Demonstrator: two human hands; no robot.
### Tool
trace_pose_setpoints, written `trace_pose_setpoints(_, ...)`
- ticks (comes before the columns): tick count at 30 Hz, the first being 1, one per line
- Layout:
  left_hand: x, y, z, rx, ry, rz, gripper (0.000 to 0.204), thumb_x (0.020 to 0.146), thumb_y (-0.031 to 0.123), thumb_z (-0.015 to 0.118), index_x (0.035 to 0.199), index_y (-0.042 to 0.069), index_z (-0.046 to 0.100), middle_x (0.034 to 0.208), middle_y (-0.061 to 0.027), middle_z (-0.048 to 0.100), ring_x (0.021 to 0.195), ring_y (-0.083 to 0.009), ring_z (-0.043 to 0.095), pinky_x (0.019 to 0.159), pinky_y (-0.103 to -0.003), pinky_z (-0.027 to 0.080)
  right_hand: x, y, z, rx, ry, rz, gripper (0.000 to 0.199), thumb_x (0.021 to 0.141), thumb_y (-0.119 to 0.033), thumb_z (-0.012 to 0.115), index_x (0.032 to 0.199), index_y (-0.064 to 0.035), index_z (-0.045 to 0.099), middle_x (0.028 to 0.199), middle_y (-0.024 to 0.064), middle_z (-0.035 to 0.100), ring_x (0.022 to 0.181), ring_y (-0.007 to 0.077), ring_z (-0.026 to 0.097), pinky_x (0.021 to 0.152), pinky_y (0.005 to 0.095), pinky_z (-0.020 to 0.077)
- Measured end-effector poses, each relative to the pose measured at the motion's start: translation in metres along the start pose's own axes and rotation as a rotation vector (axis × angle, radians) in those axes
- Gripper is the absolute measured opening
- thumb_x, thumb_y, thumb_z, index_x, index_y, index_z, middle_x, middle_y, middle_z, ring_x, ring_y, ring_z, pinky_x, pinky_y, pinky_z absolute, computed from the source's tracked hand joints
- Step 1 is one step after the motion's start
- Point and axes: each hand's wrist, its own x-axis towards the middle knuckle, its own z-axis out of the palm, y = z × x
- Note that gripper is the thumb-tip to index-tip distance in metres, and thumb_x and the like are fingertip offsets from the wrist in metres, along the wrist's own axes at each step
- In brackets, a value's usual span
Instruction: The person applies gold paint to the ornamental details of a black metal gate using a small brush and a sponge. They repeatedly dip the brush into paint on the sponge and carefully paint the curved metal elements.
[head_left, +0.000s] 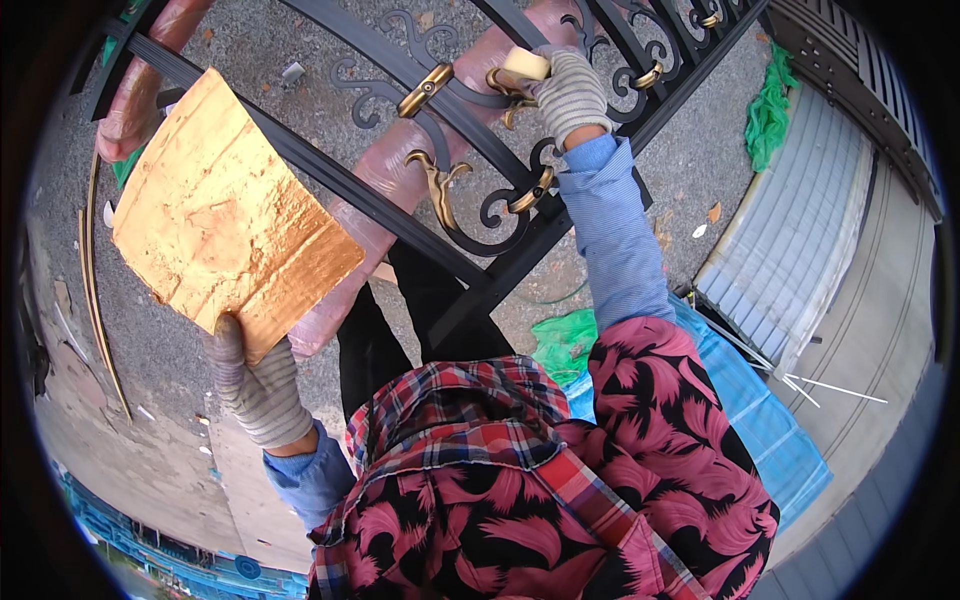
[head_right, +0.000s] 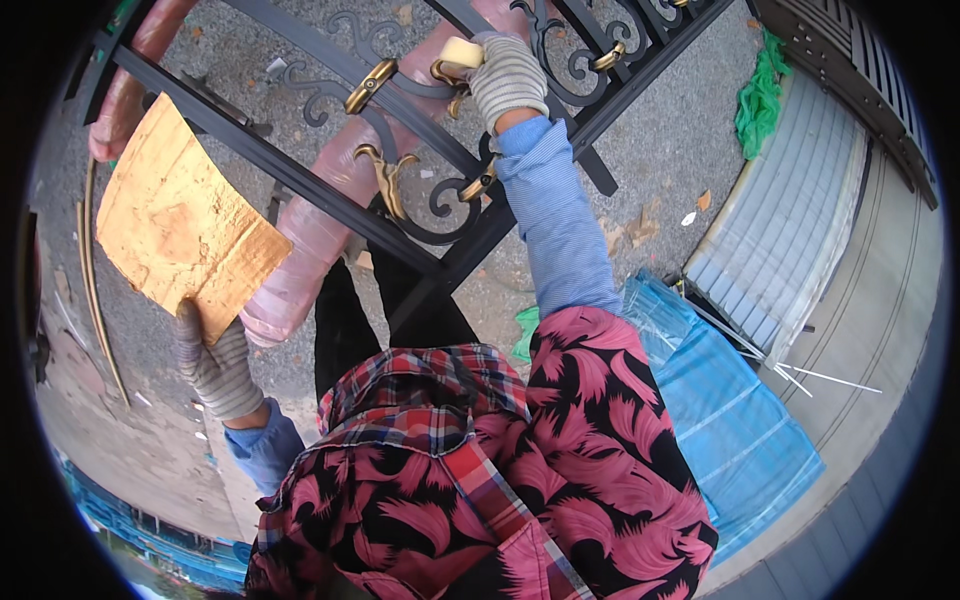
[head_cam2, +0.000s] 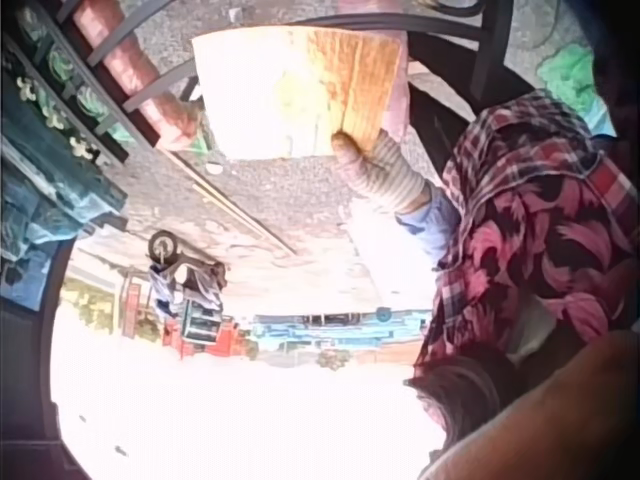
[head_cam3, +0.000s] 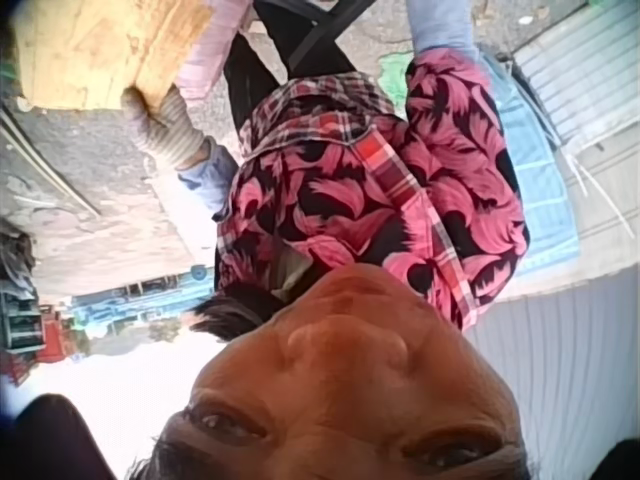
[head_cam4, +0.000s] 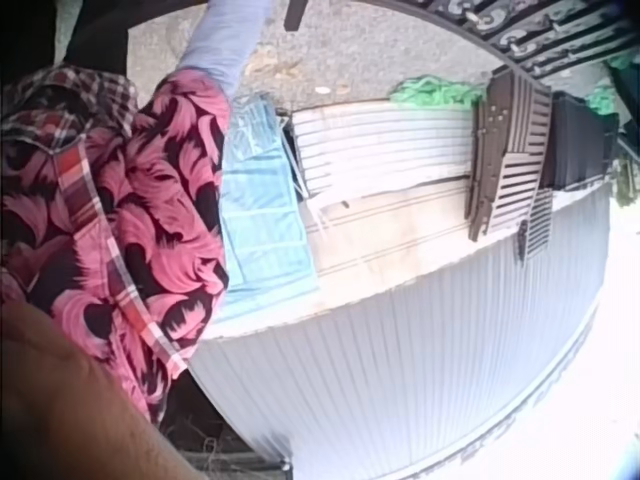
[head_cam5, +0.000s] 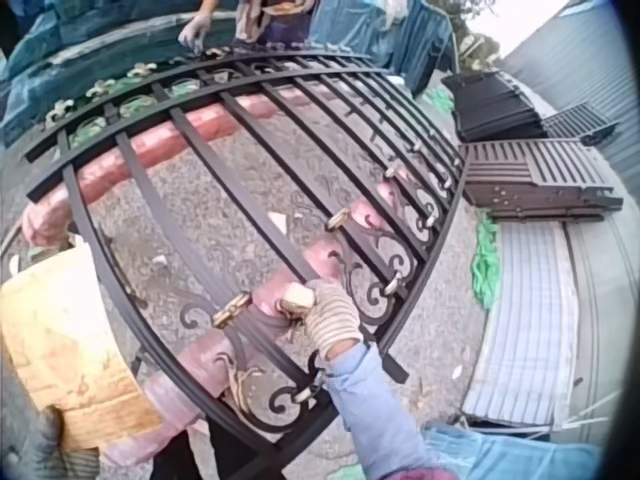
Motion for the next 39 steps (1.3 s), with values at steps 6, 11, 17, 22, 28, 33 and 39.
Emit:
trace_pose_setpoints(6,-0.001,-0.003,-0.003,0.03,0.009,-0.008,0.057,0.078,0.015,0.06,0.125,-0.004,0.033,0.122,-0.0146,0.043,0.115,-0.0252,0.04,0.101,-0.04,0.027,0.017,-0.026,0.011,0.284,0.091,-0.177,0.042,0.06,-0.01,0.074,0.098,-0.0022,0.058,0.09,0.0143,0.06,0.082,0.0259,0.06,0.074,0.0325,0.0486)
trace_pose_setpoints(11,-0.006,-0.004,0.002,0.072,0.05,0.034,0.06,0.077,0.018,0.062,0.125,-0.002,0.033,0.122,-0.014,0.043,0.114,-0.025,0.04,0.1,-0.04,0.027,0.03,-0.038,0.032,0.247,-0.005,-0.2,0.018,0.066,-0.021,0.065,0.073,-0.0048,0.062,0.073,0.0189,0.06,0.072,0.0313,0.059,0.065,0.04,0.045)
trace_pose_setpoints(17,-0.006,-0.005,0.002,0.046,0.042,0.011,0.06,0.077,0.018,0.062,0.126,-0.002,0.032,0.123,-0.0135,0.043,0.114,-0.0245,0.04,0.101,-0.039,0.026,0.021,-0.053,0.018,0.07,0.12,-0.325,0.014,0.062,-0.014,0.064,0.07,-0.004,0.061,0.069,0.0189,0.058,0.068,0.0347,0.056,0.063,0.0402,0.0452)
trace_pose_setpoints(22,-0.004,-0.005,0.0,0.047,0.053,0.008,0.059,0.077,0.017,0.062,0.125,-0.002,0.033,0.122,-0.0132,0.043,0.114,-0.0241,0.04,0.101,-0.039,0.026,0.027,-0.038,0.013,0.439,-0.073,-0.095,0.019,0.061,-0.018,0.067,0.072,-0.0028,0.061,0.072,0.0187,0.059,0.07,0.0334,0.057,0.064,0.0374,0.0458)
trace_pose_setpoints(28,-0.004,-0.008,0.008,0.071,-0.005,0.001,0.057,0.077,0.016,0.062,0.124,-0.003,0.034,0.121,-0.0137,0.044,0.113,-0.0241,0.041,0.1,-0.039,0.027,0.028,-0.018,0.036,-0.082,0.138,-0.121,0.024,0.06,-0.014,0.066,0.082,-0.006,0.061,0.08,0.0184,0.059,0.077,0.0332,0.057,0.069,0.0377,0.0457)
trace_pose_setpoints(33,0.0,-0.005,-0.004,0.067,0.006,-0.023,0.056,0.078,0.016,0.061,0.123,-0.003,0.035,0.121,-0.014,0.044,0.113,-0.0238,0.041,0.1,-0.039,0.027,-0.029,0.007,-0.054,0.391,0.195,0.158,0.052,0.063,-0.017,0.076,0.106,0.001,0.052,0.093,0.0162,0.06,0.084,0.0236,0.061,0.072,0.0304,0.0518)
trace_pose_setpoints(39,0.001,-0.006,-0.006,0.029,-0.059,-0.09,0.054,0.08,0.015,0.059,0.123,-0.006,0.035,0.123,-0.0158,0.043,0.115,-0.0241,0.04,0.101,-0.039,0.027,-0.045,0.029,-0.028,0.15,0.204,0.142,0.042,0.061,-0.023,0.076,0.093,-0.001,0.059,0.085,0.0158,0.061,0.077,0.0273,0.061,0.07,0.035,0.0498)
